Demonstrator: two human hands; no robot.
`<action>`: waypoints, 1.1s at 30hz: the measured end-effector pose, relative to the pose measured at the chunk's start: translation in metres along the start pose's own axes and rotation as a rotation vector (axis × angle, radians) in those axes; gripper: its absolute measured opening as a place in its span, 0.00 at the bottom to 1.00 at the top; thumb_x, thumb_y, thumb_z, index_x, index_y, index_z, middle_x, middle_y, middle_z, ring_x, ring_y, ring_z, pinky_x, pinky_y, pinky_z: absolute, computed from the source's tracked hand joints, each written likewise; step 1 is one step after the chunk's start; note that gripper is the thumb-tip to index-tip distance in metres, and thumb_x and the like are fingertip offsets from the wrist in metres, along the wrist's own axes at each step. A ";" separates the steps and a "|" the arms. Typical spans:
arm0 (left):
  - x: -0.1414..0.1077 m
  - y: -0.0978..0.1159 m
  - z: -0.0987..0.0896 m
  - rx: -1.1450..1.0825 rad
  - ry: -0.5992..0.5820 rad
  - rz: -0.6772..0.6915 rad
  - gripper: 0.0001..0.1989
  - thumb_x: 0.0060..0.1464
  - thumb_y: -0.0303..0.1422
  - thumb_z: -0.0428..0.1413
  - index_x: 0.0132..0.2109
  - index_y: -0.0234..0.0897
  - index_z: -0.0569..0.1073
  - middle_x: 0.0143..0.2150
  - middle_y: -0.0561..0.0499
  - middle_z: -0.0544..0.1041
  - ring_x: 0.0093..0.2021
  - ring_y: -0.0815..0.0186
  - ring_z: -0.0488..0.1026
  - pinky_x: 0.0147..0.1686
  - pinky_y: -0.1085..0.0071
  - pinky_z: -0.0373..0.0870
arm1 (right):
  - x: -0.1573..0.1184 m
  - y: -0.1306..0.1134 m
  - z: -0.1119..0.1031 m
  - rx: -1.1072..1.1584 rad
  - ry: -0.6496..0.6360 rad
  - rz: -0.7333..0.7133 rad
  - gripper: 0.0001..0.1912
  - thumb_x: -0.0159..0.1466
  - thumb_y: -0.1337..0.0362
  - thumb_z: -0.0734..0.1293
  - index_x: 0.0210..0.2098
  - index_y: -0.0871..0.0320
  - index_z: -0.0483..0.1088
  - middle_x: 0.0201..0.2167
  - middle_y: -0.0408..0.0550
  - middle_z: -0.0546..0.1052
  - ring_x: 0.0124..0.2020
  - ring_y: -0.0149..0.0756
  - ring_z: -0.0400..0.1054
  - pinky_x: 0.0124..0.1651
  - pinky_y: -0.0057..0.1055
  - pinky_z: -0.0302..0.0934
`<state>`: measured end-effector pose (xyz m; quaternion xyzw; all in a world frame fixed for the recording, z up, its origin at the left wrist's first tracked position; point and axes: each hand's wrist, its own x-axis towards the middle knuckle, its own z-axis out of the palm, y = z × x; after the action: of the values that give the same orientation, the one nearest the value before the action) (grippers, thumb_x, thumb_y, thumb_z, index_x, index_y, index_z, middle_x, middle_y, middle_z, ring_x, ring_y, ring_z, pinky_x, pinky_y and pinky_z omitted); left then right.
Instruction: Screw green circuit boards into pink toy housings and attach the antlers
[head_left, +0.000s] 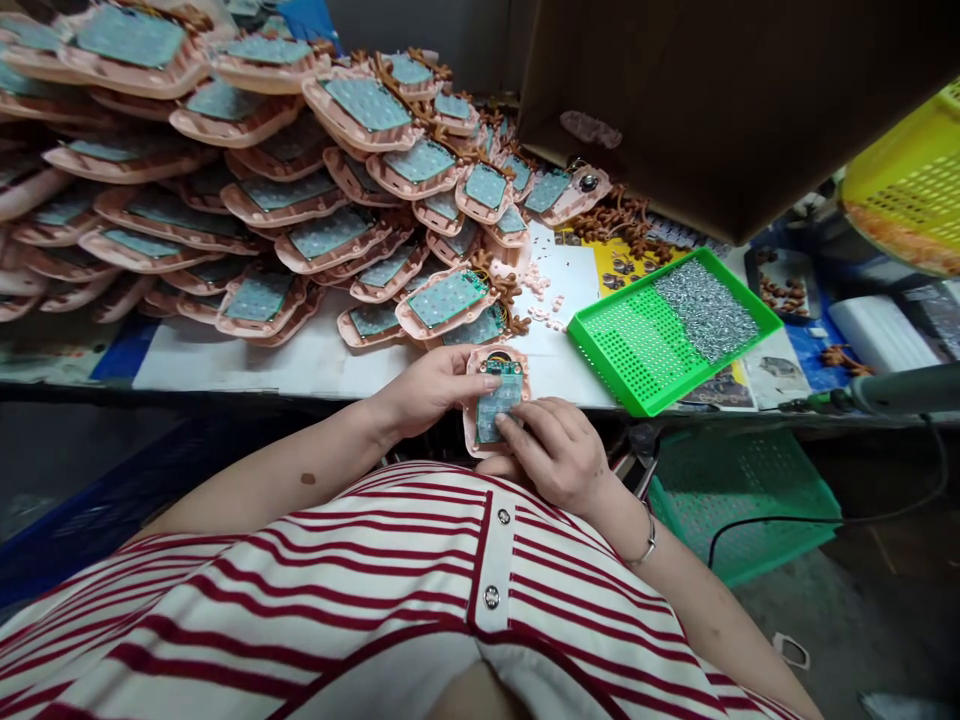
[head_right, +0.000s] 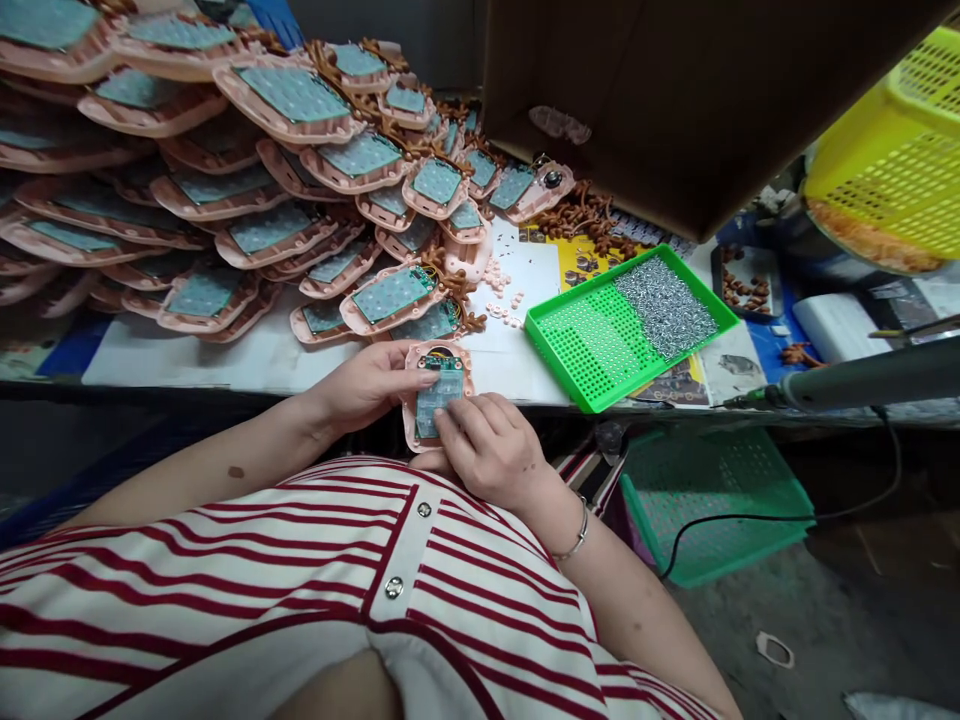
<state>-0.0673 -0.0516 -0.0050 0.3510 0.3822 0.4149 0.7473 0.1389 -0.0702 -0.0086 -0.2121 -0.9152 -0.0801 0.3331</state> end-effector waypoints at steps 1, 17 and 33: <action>0.000 0.000 0.000 0.017 -0.014 -0.001 0.18 0.48 0.33 0.68 0.47 0.32 0.81 0.40 0.44 0.83 0.38 0.63 0.78 0.41 0.69 0.74 | 0.001 0.001 0.000 0.013 0.008 0.055 0.25 0.64 0.49 0.70 0.52 0.61 0.73 0.41 0.58 0.79 0.43 0.42 0.73 0.45 0.39 0.73; 0.006 0.003 0.005 0.144 -0.031 0.036 0.14 0.47 0.30 0.66 0.44 0.34 0.81 0.36 0.50 0.81 0.37 0.66 0.76 0.42 0.72 0.71 | 0.026 0.001 -0.009 0.068 -0.415 0.346 0.49 0.59 0.46 0.71 0.69 0.70 0.54 0.65 0.75 0.64 0.66 0.63 0.60 0.63 0.58 0.63; 0.026 0.016 0.037 0.077 -0.030 0.205 0.23 0.43 0.24 0.67 0.50 0.37 0.77 0.48 0.48 0.79 0.48 0.63 0.74 0.52 0.69 0.66 | 0.028 0.024 -0.005 -0.130 -0.024 0.340 0.47 0.60 0.42 0.69 0.64 0.73 0.58 0.58 0.75 0.68 0.60 0.59 0.64 0.58 0.55 0.69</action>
<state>-0.0313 -0.0294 0.0186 0.4229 0.3488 0.4691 0.6924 0.1329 -0.0408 0.0132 -0.3857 -0.8630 -0.0792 0.3165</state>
